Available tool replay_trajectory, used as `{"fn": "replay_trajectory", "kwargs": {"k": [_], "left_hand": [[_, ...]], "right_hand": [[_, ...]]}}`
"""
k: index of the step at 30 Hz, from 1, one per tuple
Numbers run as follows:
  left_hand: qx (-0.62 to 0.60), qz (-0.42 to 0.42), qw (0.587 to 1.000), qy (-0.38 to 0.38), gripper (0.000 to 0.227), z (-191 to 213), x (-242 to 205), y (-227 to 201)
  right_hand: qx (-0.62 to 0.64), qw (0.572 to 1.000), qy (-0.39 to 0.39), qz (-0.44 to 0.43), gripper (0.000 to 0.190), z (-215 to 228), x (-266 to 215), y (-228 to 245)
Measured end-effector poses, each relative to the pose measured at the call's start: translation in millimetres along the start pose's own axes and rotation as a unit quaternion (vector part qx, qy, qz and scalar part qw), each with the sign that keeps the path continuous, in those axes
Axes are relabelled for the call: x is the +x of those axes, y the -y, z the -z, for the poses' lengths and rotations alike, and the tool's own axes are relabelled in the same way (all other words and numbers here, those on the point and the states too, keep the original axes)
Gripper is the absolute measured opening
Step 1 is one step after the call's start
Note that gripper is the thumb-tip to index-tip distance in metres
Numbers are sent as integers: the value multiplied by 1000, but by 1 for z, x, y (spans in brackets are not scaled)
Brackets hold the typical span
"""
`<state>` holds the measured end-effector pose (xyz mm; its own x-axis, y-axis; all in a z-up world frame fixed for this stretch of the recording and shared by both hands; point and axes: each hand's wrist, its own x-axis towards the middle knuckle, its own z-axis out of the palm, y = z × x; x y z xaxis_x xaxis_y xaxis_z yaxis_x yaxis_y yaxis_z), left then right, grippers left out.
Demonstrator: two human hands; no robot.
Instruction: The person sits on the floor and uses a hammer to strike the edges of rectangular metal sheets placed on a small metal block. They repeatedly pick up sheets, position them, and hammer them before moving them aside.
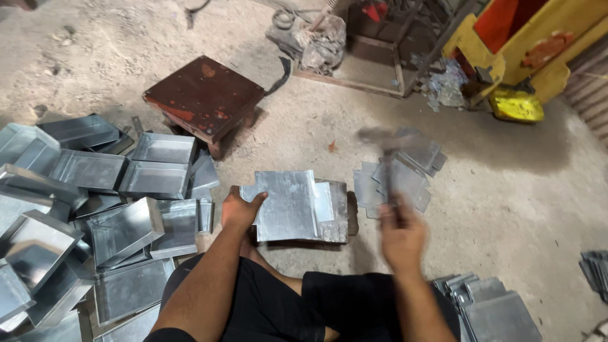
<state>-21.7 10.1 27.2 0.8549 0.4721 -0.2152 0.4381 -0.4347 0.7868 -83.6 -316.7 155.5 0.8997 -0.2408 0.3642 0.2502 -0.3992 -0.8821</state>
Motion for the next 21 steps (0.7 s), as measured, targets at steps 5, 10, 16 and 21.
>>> {"fn": "replay_trajectory", "kwargs": {"k": [5,10,16,21], "left_hand": [[5,-31,999,-30,92,0,2,2],[-3,-4,1000,-18,89,-5,2,9],[-17,-14,999,-30,85,-3,5,5],[-19,-31,999,-39,85,-1,4,8]], "right_hand": [[225,939,-92,244,33,49,11,34],[54,982,-51,174,31,-12,-46,-57],[-127,976,133,-115,52,-26,-50,-64],[69,988,-31,133,36,13,2,28]]}}
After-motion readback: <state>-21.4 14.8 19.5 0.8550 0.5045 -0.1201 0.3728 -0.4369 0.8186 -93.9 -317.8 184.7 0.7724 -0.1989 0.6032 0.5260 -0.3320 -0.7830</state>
